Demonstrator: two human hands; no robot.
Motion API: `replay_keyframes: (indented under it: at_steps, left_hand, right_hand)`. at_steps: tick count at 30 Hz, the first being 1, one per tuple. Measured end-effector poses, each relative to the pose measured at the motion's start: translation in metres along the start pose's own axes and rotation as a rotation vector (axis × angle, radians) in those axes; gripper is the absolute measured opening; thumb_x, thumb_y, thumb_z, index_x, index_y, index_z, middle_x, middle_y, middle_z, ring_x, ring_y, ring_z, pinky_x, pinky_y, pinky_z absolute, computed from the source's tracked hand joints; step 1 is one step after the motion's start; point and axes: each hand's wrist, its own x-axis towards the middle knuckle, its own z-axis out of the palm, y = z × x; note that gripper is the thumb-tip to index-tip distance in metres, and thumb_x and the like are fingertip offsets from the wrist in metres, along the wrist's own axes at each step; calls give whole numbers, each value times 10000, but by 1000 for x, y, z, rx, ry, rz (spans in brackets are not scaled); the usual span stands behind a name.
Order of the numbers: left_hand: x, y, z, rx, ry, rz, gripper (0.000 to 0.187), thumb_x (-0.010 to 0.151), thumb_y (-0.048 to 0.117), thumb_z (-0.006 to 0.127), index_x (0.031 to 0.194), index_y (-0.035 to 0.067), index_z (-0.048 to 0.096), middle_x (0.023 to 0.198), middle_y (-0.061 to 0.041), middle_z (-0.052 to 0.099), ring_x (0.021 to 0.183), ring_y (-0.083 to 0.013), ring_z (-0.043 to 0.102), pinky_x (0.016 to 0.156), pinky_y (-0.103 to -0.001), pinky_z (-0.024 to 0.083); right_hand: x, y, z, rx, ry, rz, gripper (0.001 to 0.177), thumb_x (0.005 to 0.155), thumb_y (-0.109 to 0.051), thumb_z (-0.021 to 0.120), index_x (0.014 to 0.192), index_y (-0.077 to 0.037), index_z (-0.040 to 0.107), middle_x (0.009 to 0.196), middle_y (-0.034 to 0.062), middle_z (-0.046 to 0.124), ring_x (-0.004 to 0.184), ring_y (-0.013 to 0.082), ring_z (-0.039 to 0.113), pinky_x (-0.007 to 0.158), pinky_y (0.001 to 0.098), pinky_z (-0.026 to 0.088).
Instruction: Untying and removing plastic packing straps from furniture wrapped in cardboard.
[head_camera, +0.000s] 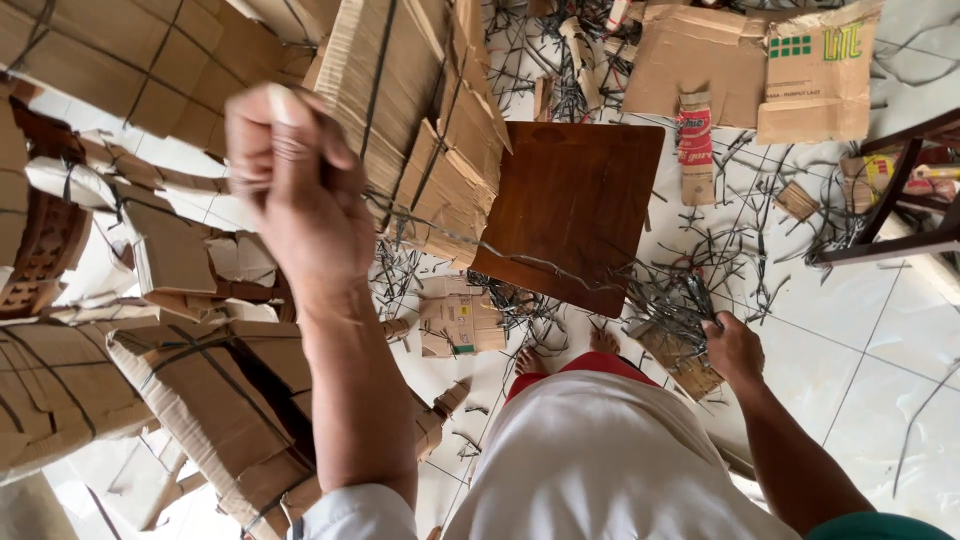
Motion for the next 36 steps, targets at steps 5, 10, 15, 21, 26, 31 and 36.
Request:
replay_keyframes:
  at_steps: [5,10,15,21,26,31,36]
  left_hand:
    - [-37,-36,28,-5,-20,-309,110,1040,165,629,981,117,707,825,-12,678,601,-80,485,535,-236,390]
    - [-52,-47,42,412,-70,-464,203,955,278,667,827,121,655,972,8,545,992,-152,528,1022,-410,515]
    - [-60,-49,53,134,-56,-607,125,1019,142,616,935,51,626,779,-39,647,688,-127,613,708,-261,502]
    - [-79,-75,53,280,-221,-663,98,1006,98,623,956,40,685,698,23,507,619,-79,450,557,-234,384]
    - [-85,-75,71,587,-331,-732,166,1023,125,612,966,28,735,584,-33,540,552,-78,406,520,-228,364]
    - [-63,-68,55,655,-354,-727,166,997,148,619,934,62,746,580,-29,533,559,-106,421,536,-283,382]
    - [-16,-35,-15,734,-164,-513,135,980,72,622,984,70,757,714,-9,543,709,-116,471,668,-267,400]
  right_hand:
    - [-4,44,11,26,15,113,457,1056,-360,490,1410,-89,589,1175,203,718,1103,410,652,915,521,476]
    - [11,96,27,-15,50,160,494,1020,-336,486,1436,-101,610,1246,183,734,1159,397,659,1006,539,416]
    - [29,136,30,-123,5,247,404,1052,-341,496,1313,-104,693,1055,153,797,1036,361,701,913,526,434]
    - [35,51,-26,89,159,-104,654,906,-180,655,1491,31,452,1487,273,478,1335,466,447,1035,591,438]
    - [-69,-184,-166,659,-81,-675,703,1014,-370,561,1543,56,379,1506,352,424,1422,512,387,1178,615,304]
    - [-96,-281,-191,637,-421,-1251,334,998,-350,551,957,-41,673,1552,236,488,1418,308,524,987,349,508]
    - [-42,-292,-188,825,-510,-889,361,1065,-290,493,1047,26,667,633,57,494,542,168,462,574,294,450]
